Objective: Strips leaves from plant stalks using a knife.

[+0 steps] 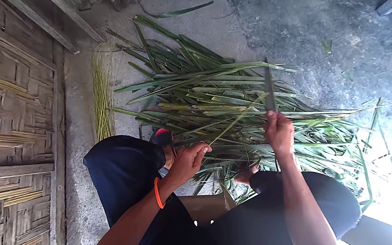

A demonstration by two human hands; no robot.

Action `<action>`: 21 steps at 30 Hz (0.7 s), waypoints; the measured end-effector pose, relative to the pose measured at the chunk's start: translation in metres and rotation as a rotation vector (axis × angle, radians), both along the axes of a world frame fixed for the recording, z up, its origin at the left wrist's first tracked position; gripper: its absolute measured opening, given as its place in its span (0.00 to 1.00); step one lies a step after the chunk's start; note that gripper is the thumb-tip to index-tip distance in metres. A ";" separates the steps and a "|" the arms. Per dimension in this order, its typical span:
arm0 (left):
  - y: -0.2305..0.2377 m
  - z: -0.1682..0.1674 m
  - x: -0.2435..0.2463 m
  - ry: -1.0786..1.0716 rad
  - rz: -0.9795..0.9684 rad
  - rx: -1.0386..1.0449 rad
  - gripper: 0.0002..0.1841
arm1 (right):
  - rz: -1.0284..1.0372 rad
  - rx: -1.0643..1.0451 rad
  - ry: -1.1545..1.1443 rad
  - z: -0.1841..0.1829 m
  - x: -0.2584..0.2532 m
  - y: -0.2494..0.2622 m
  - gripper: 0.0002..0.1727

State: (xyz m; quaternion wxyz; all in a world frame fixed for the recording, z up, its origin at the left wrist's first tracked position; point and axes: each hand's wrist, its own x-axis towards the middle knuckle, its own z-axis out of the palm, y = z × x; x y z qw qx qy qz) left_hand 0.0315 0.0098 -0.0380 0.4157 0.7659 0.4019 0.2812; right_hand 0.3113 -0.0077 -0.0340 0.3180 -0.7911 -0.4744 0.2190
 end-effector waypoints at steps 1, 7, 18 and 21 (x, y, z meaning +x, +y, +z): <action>0.000 -0.001 0.000 -0.025 -0.011 -0.037 0.16 | -0.026 0.042 0.010 -0.001 0.005 -0.001 0.35; 0.002 0.002 0.003 -0.071 -0.032 -0.165 0.16 | 0.106 0.184 0.148 0.017 -0.018 -0.003 0.31; 0.001 0.003 -0.007 -0.321 -0.252 -0.537 0.13 | 0.112 0.300 0.434 0.010 -0.011 -0.001 0.25; 0.000 0.004 -0.013 -0.384 -0.289 -0.649 0.12 | -0.037 0.354 0.625 0.012 0.011 -0.003 0.20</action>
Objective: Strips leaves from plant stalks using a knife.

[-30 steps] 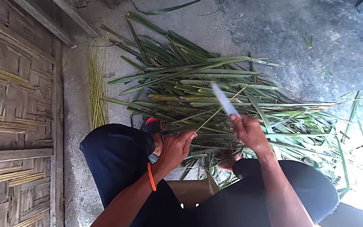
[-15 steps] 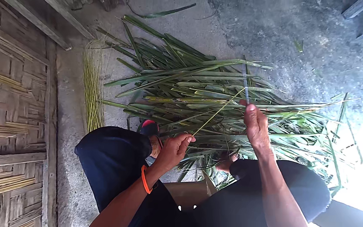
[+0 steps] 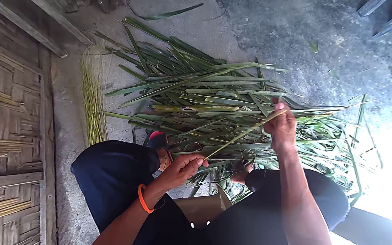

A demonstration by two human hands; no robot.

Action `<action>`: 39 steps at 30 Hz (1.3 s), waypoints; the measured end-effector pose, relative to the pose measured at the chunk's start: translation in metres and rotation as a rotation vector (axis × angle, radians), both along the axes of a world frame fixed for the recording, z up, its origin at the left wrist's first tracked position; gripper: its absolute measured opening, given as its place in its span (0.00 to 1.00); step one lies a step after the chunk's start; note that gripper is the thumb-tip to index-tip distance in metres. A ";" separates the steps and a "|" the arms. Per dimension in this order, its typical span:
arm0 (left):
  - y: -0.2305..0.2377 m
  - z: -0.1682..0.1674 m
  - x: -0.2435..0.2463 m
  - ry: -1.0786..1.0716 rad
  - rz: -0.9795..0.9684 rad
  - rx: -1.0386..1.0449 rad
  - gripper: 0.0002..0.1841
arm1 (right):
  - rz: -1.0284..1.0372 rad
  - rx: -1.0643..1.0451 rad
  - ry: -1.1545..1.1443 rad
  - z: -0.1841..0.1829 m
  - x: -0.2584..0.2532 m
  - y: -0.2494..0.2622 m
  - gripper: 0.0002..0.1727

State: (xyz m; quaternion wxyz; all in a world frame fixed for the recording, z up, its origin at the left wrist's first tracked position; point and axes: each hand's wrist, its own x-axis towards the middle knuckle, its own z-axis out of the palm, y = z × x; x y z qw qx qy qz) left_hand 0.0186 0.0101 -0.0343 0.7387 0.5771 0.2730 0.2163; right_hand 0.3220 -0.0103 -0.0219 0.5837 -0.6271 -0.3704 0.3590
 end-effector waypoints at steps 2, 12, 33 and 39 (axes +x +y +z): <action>0.001 0.001 -0.001 0.066 0.020 0.036 0.12 | -0.070 0.017 0.109 0.006 0.011 -0.003 0.19; 0.082 0.060 0.065 0.734 -0.235 1.253 0.14 | 0.385 -0.260 -0.480 0.010 0.004 -0.007 0.12; 0.042 0.010 0.073 0.331 0.264 0.475 0.16 | 0.260 -0.296 0.472 0.016 -0.096 -0.003 0.15; 0.043 0.017 0.067 0.179 0.380 0.125 0.12 | 0.278 -0.298 0.327 0.008 -0.105 0.004 0.12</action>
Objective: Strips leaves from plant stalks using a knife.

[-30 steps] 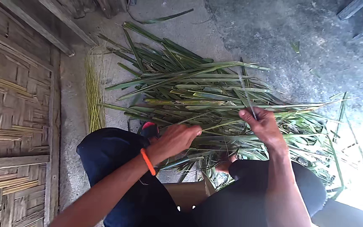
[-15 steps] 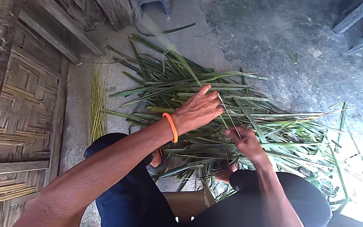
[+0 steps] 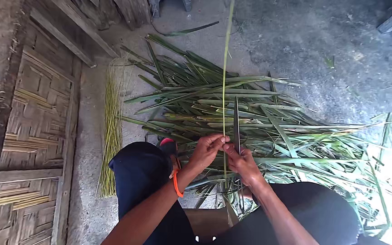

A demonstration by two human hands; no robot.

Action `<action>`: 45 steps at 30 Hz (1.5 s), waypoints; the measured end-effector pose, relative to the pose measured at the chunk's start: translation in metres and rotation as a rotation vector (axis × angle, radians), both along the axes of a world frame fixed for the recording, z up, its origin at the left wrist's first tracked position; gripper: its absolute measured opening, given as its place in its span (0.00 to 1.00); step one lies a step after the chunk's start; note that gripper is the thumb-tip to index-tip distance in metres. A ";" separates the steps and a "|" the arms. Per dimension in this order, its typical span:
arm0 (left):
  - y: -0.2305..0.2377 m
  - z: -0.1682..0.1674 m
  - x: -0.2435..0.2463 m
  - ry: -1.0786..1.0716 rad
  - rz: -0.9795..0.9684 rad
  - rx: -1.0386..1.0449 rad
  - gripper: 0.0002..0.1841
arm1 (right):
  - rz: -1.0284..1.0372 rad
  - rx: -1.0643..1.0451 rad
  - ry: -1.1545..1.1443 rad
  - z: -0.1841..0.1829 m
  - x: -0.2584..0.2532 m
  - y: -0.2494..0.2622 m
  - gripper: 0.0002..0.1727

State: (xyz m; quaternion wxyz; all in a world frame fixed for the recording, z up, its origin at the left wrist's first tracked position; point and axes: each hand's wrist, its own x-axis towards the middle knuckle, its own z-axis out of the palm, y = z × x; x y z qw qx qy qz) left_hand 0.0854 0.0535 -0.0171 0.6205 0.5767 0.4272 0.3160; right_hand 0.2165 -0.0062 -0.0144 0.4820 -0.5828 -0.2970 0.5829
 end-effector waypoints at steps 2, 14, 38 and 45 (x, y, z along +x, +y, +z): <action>0.006 0.002 -0.004 0.001 0.064 -0.069 0.12 | 0.043 0.034 -0.196 -0.008 0.014 0.001 0.14; -0.002 0.007 -0.020 -0.203 -0.130 -0.574 0.16 | 0.264 0.116 0.160 -0.001 0.019 0.002 0.27; -0.027 -0.031 -0.015 0.430 0.007 0.808 0.13 | 0.027 -0.098 0.613 0.011 0.057 -0.015 0.29; -0.027 -0.031 -0.016 0.460 0.018 0.844 0.13 | 0.019 -0.019 0.566 0.010 0.065 -0.015 0.30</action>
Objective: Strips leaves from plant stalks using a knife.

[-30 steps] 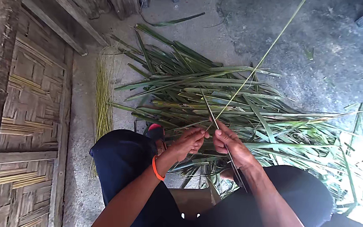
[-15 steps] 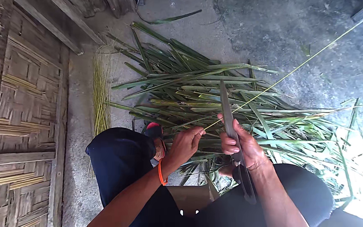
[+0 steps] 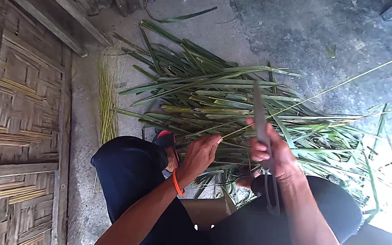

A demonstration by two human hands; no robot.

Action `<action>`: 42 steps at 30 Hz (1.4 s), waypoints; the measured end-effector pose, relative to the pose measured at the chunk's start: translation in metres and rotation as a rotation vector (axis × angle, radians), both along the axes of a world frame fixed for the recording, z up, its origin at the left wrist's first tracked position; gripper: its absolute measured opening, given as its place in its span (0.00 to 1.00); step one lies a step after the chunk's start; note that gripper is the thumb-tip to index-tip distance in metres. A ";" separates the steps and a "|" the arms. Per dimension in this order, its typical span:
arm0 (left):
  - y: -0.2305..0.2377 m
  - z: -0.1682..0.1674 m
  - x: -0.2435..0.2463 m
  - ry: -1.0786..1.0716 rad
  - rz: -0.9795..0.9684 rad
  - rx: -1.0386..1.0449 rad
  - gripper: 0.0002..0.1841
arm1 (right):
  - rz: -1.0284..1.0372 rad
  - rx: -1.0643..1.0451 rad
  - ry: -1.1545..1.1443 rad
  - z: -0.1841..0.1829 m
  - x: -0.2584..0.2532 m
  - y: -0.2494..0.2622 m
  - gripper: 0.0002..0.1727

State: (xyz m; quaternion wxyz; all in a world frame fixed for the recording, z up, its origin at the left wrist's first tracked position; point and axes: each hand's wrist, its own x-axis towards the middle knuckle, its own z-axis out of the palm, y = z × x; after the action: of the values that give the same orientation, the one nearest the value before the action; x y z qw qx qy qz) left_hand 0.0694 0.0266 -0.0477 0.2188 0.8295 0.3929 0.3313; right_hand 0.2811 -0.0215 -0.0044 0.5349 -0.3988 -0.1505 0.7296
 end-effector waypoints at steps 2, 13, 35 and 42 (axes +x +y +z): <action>0.000 -0.002 0.000 0.006 0.012 0.029 0.12 | -0.061 -0.005 0.021 -0.002 0.007 0.002 0.30; 0.003 -0.002 -0.005 -0.007 -0.059 -0.224 0.15 | 0.042 -0.042 -0.088 -0.011 -0.003 0.003 0.21; 0.001 -0.003 -0.001 0.006 -0.012 -0.179 0.13 | 0.228 -0.279 -0.011 -0.003 -0.032 -0.006 0.19; -0.002 -0.005 0.000 0.049 0.010 -0.058 0.12 | 0.123 -0.266 0.037 -0.006 -0.027 -0.003 0.20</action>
State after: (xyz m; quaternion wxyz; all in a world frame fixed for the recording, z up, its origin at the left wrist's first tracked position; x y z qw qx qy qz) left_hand 0.0692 0.0247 -0.0530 0.2314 0.8286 0.4119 0.3004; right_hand 0.2546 -0.0247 -0.0104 0.4341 -0.4426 -0.0668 0.7818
